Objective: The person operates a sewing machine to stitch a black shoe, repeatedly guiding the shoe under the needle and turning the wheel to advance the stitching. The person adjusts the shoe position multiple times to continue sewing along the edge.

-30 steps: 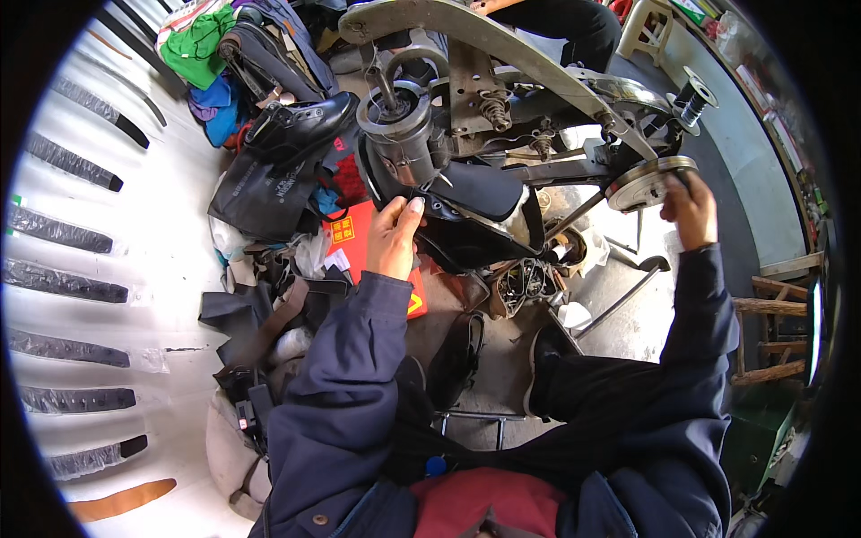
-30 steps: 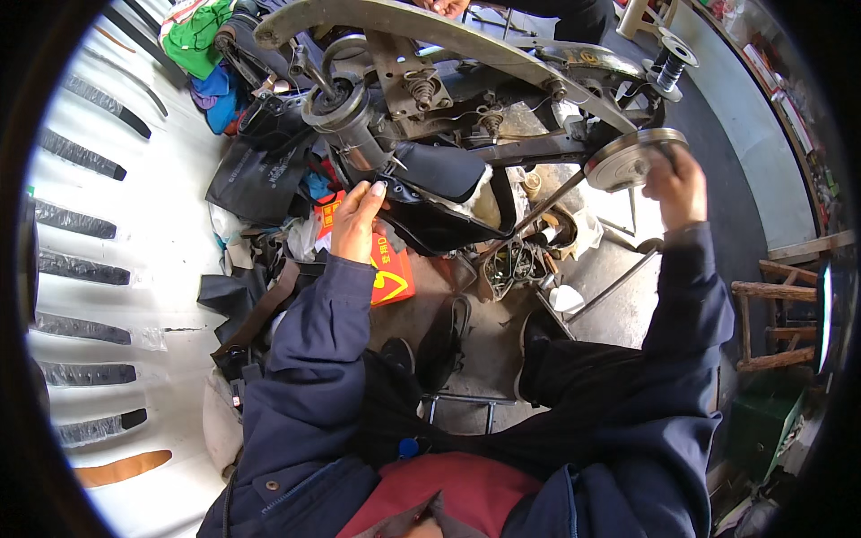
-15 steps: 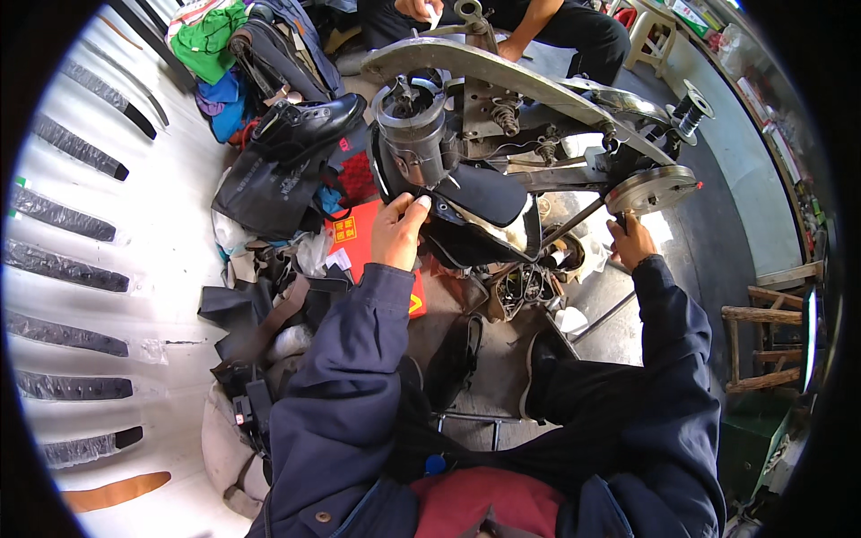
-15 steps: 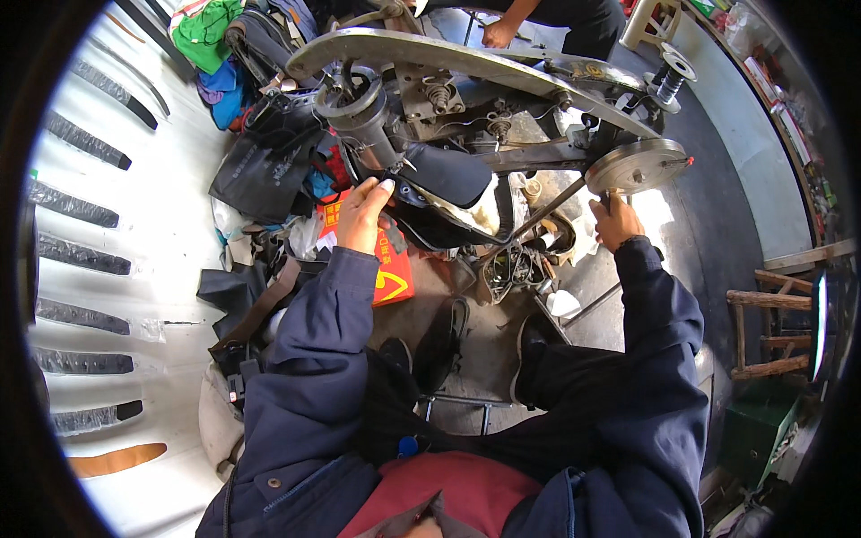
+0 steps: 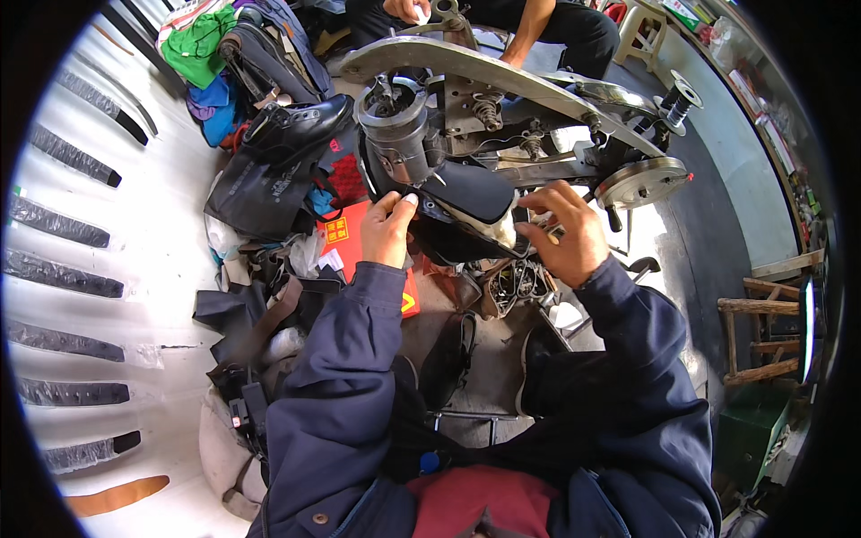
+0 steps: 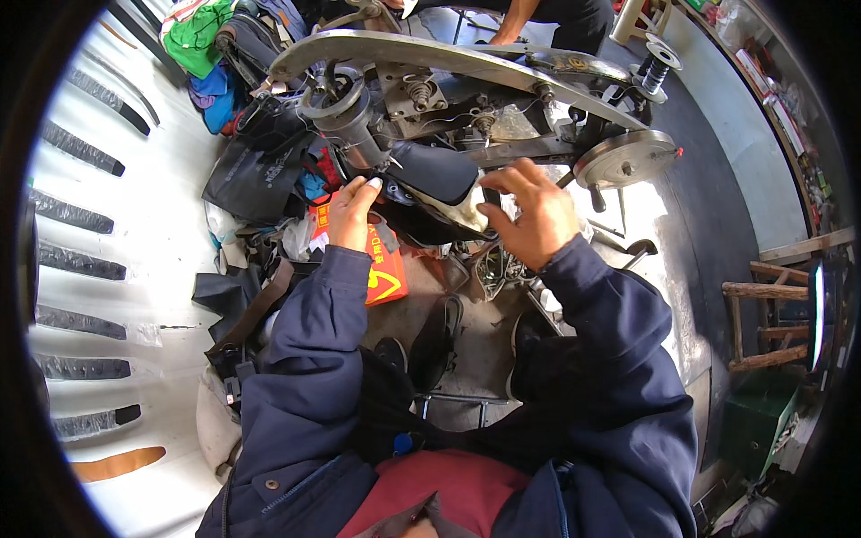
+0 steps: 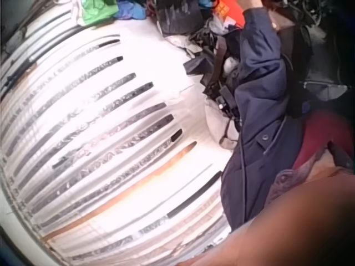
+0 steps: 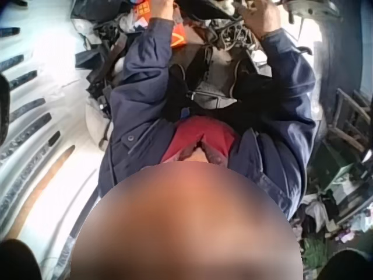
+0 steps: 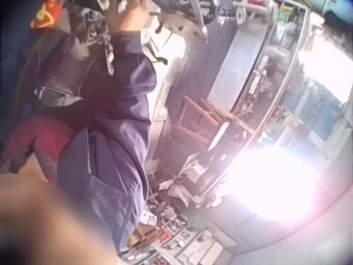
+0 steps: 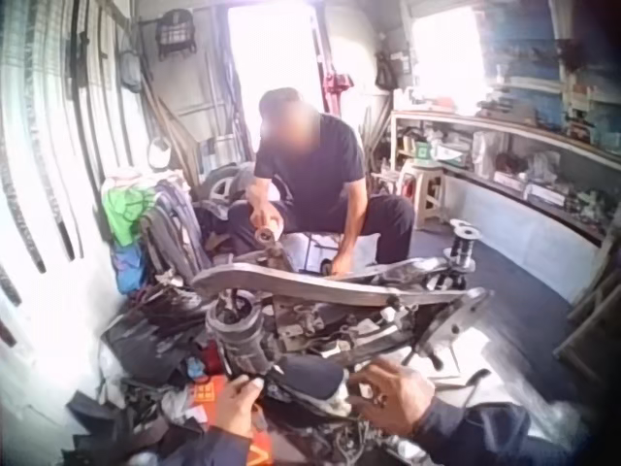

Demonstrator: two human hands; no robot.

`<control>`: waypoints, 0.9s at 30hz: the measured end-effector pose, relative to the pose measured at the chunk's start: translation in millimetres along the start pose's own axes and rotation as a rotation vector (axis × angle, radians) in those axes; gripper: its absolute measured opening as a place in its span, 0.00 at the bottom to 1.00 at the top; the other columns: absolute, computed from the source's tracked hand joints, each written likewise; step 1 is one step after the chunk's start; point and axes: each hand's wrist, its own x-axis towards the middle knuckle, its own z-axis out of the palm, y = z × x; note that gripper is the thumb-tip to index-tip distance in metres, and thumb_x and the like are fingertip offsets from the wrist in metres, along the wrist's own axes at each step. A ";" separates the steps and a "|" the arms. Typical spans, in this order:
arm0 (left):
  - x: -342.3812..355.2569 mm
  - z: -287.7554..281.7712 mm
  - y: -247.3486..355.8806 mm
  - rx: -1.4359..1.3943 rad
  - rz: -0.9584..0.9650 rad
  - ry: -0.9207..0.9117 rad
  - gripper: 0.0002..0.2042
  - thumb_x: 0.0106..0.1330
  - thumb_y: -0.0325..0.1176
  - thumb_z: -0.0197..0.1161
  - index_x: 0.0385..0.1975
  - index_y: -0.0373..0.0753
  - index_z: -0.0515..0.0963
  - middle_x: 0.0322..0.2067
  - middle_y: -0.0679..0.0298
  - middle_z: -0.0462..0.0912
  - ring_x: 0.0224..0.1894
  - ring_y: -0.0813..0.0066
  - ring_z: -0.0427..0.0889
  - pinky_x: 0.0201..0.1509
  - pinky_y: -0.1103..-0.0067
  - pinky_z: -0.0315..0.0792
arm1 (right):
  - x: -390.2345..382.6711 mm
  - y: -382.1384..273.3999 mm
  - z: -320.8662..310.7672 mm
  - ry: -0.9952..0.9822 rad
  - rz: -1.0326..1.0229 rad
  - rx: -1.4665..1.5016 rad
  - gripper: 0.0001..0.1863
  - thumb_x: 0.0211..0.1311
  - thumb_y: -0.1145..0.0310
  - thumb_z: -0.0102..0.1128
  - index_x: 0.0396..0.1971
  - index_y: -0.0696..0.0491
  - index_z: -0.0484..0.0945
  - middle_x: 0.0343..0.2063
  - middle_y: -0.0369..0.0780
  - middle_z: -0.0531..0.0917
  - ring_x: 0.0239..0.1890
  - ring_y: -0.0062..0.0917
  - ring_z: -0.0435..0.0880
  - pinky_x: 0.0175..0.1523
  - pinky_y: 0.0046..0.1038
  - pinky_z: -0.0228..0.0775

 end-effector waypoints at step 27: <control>1.7 0.4 -10.4 0.194 0.212 0.180 0.12 0.55 0.31 0.64 0.35 0.37 0.69 0.29 0.64 0.71 0.26 0.76 0.69 0.32 0.78 0.68 | 17.7 -13.5 36.9 0.039 -0.338 -0.030 0.10 0.40 0.78 0.69 0.26 0.51 0.83 0.45 0.38 0.81 0.57 0.38 0.74 0.55 0.41 0.67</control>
